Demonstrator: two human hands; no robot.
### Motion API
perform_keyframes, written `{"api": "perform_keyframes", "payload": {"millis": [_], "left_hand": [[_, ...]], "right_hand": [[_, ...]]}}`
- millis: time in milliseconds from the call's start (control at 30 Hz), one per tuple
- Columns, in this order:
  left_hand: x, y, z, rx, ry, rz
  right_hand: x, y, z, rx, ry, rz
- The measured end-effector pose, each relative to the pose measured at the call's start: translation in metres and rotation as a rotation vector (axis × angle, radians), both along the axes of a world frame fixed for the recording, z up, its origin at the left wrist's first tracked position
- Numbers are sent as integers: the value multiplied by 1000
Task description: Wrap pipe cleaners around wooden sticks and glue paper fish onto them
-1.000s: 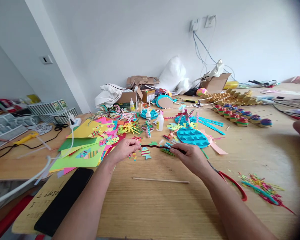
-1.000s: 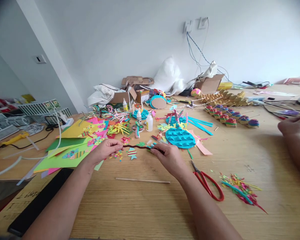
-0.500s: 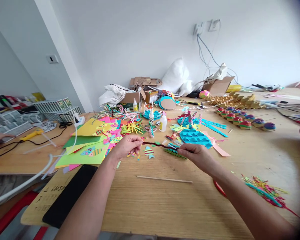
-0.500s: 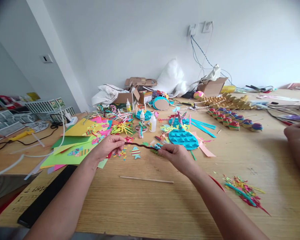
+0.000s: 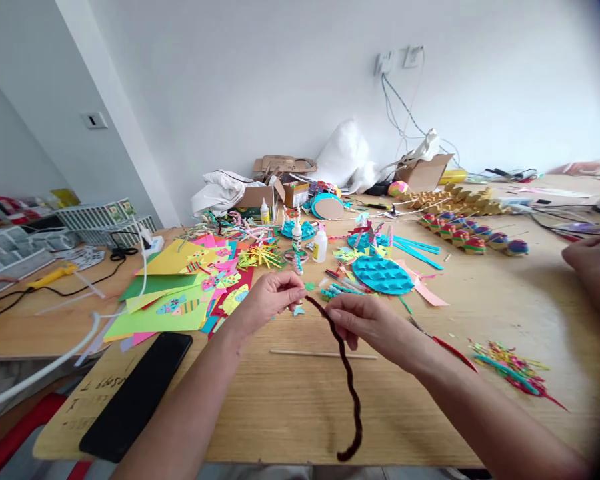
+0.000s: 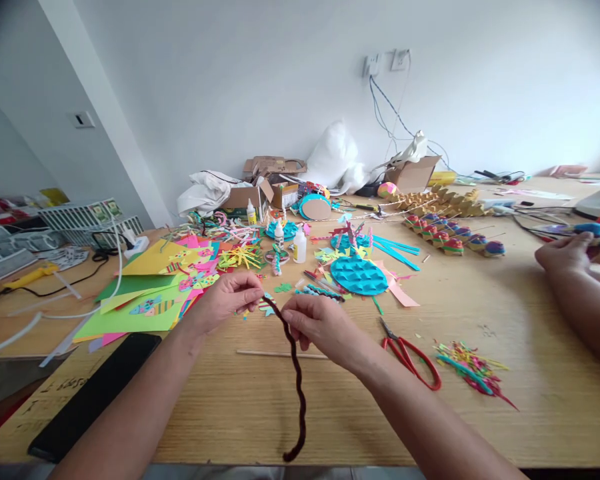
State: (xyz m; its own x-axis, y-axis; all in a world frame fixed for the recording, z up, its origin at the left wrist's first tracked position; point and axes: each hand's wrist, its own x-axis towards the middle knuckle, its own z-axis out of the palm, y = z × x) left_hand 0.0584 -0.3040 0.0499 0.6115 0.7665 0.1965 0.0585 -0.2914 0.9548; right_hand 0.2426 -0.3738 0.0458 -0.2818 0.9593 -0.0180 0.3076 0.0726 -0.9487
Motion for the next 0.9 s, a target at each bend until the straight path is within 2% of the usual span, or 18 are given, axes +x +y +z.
{"api": "perform_keyframes", "payload": {"millis": [133,200,300,400,567,700,833,900], "left_hand": [[2,-8,7,1,-35,-4],[3,-11,9,-34,-47,-13],[7,-15,9,-122,-95,-24],[11,-19,7,-249,-164,-39],[13,-19,1,-374,-261,7],[11,-24,-7,-457,-388,43],[14,-34,-20,-520,-440,-69],[17,-36,-27,-512,-454,-46]], "right_hand": [[-10,-9,3,60,123,-20],[-13,-13,0,21,201,-35],[-15,-18,-7,-36,276,-77],[-17,-20,-13,-3,271,-103],[-23,-24,-18,-47,357,-192],[-27,-27,-23,-141,561,-216],[-35,-27,-31,-257,820,-167],[-40,-27,-35,-307,895,-110]]}}
